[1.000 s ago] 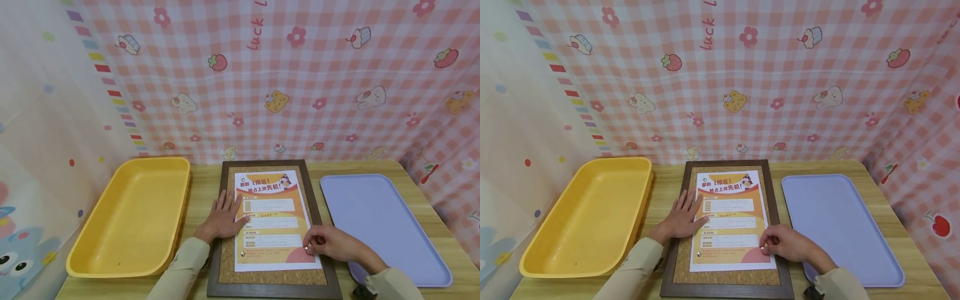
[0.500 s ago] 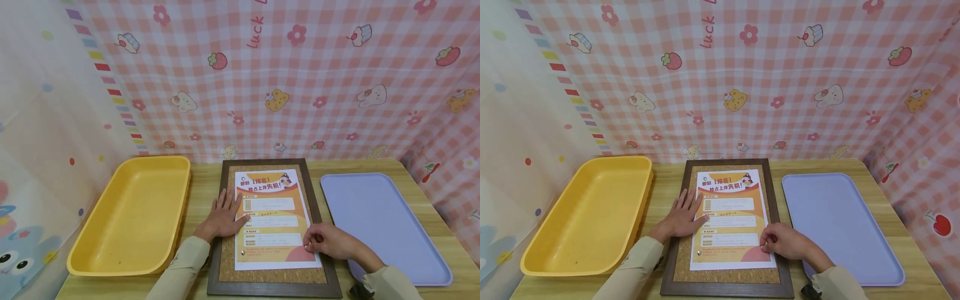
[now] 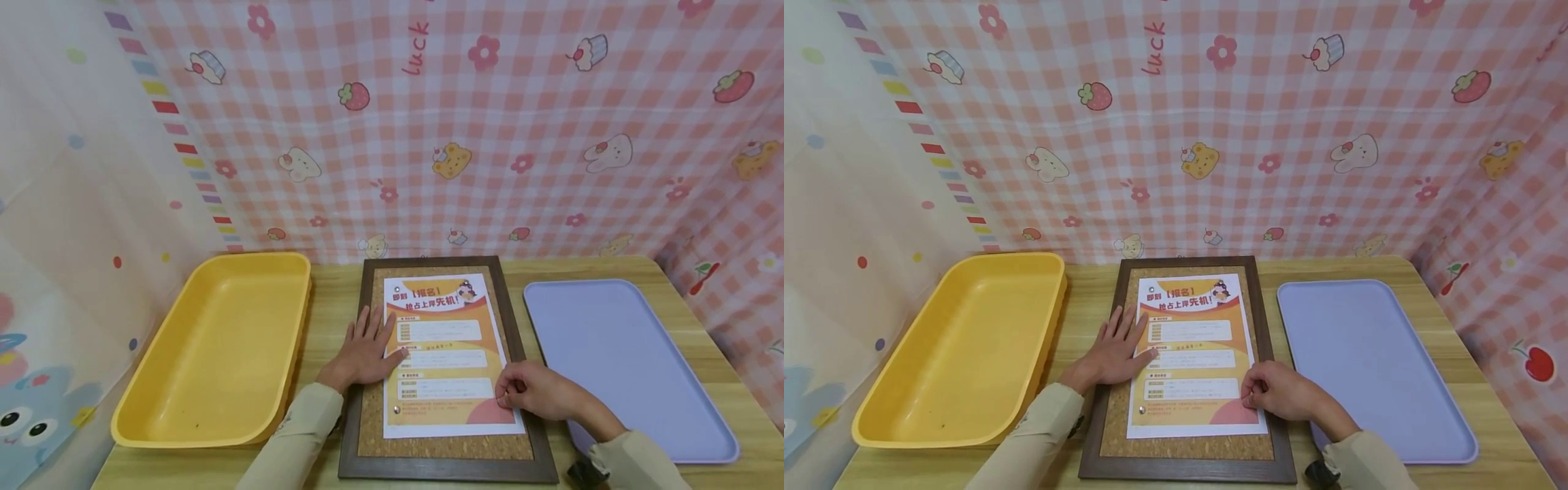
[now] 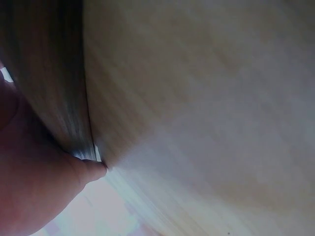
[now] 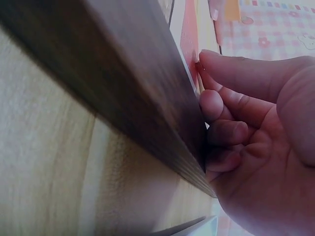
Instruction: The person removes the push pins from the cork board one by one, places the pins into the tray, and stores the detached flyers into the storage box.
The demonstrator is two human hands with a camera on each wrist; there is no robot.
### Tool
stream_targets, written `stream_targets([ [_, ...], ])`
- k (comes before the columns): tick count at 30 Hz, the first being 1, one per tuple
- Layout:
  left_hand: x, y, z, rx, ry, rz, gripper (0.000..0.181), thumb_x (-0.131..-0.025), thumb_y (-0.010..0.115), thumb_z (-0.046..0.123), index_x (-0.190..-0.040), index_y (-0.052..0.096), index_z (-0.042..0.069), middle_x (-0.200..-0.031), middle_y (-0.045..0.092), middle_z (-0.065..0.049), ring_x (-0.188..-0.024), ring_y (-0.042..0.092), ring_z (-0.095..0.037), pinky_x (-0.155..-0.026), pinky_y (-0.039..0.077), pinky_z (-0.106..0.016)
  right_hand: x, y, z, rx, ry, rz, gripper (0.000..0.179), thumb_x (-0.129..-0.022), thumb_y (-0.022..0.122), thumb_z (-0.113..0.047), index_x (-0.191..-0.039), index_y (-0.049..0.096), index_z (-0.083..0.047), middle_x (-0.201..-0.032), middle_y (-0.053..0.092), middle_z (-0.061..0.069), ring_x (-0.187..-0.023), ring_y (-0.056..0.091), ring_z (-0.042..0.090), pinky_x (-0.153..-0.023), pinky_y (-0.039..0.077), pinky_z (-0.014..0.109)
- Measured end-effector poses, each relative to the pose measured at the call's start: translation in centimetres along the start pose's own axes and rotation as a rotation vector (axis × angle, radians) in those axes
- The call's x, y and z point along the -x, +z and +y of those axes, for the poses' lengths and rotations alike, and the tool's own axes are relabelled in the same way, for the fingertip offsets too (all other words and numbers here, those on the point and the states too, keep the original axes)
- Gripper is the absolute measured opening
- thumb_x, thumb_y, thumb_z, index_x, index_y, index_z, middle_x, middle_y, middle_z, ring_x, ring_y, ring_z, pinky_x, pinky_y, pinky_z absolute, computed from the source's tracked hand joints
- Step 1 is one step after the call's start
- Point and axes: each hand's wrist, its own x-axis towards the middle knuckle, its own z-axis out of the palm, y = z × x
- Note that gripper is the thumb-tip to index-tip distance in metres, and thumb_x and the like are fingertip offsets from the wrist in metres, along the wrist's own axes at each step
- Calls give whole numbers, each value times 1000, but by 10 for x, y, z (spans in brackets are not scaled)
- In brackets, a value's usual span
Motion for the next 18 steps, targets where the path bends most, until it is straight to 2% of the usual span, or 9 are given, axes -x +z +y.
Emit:
stream_targets([
  [9,1,-4,3,-25,2,-10,78,-102,35,58,-161,7,15,-166,-8,-12,-152,-13,-35,-120,2,-59,1,0,-1,12,-8,5,8,-93,67,-8,-86,67,-11,-75,61,-5,-65,48,3,-58,42,21],
  [18,0,0,1,-14,0,-9,80,-101,36,58,-161,7,14,-166,-10,-12,-151,-16,-34,-120,-1,-58,1,0,1,38,-31,3,15,-92,62,1,-83,65,-11,-77,62,-6,-68,50,2,-61,45,22],
])
